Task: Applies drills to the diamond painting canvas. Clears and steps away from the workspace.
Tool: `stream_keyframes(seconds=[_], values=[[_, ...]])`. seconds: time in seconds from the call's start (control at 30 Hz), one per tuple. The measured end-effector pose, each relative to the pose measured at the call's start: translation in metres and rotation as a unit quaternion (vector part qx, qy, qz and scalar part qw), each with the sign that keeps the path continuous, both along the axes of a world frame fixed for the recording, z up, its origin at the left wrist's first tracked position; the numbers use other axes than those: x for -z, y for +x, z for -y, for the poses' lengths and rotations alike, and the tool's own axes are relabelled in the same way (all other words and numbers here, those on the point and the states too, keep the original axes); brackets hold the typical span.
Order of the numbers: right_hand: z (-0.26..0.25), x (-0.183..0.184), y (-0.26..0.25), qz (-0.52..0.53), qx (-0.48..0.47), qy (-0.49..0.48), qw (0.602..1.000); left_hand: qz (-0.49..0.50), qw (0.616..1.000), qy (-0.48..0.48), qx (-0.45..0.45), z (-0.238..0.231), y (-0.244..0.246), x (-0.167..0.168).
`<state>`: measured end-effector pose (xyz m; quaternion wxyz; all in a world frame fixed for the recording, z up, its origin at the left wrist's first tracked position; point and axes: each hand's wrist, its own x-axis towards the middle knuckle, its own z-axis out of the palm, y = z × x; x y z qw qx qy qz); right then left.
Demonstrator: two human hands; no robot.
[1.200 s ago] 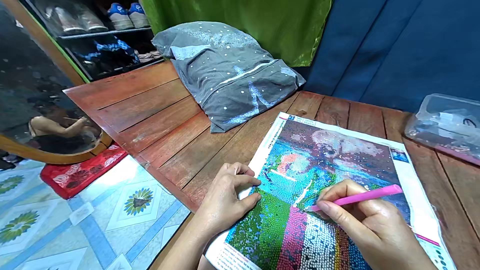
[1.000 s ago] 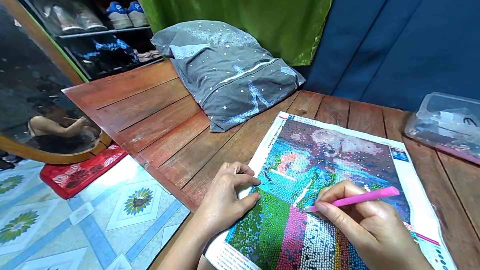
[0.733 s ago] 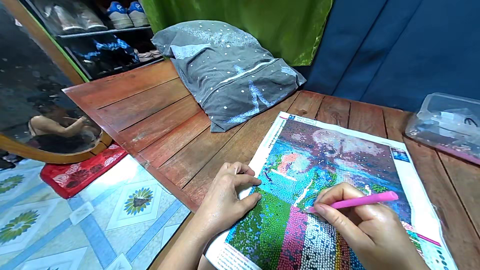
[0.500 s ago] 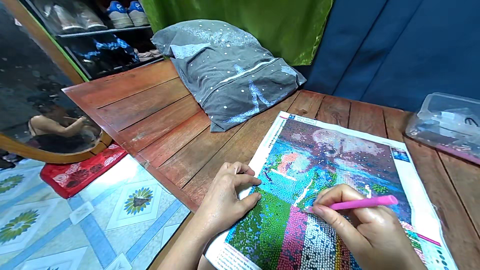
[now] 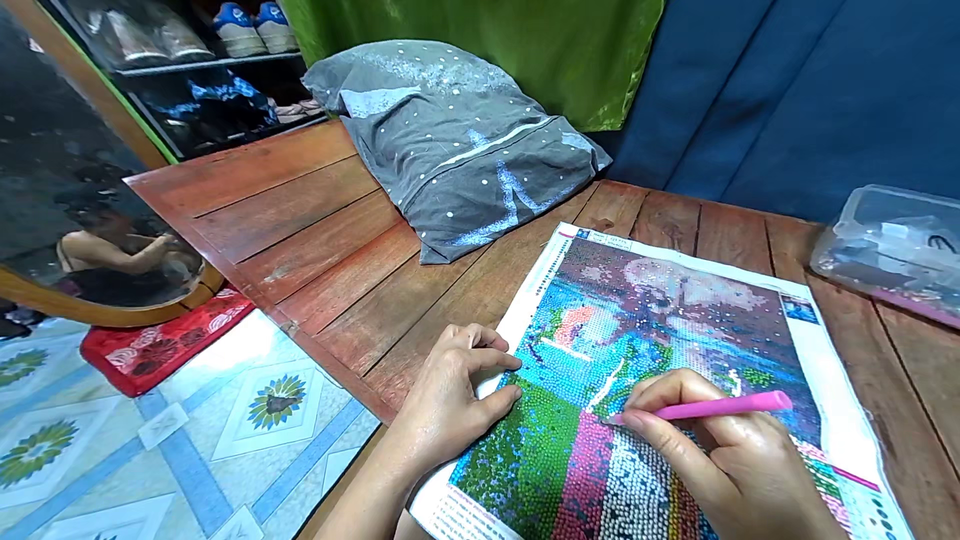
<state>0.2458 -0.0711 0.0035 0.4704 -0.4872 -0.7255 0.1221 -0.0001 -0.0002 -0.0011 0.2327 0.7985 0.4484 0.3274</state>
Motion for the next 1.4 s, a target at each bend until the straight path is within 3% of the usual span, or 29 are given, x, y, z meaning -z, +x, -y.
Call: stream_keyframes(seconds=[0.67,1.07,1.4], values=[[-0.004,0.000,0.000,0.028,-0.028,0.021,0.999,0.001,1.000,0.000,-0.002,0.000,0.000,0.000],[0.010,-0.022,0.009,-0.179,-0.010,-0.119,0.976,0.006,1.000,-0.023,-0.003,0.000,0.000,-0.002],[0.014,-0.015,0.008,-0.050,0.001,-0.093,0.994,0.007,1.000,-0.006,-0.001,-0.001,-0.001,0.000]])
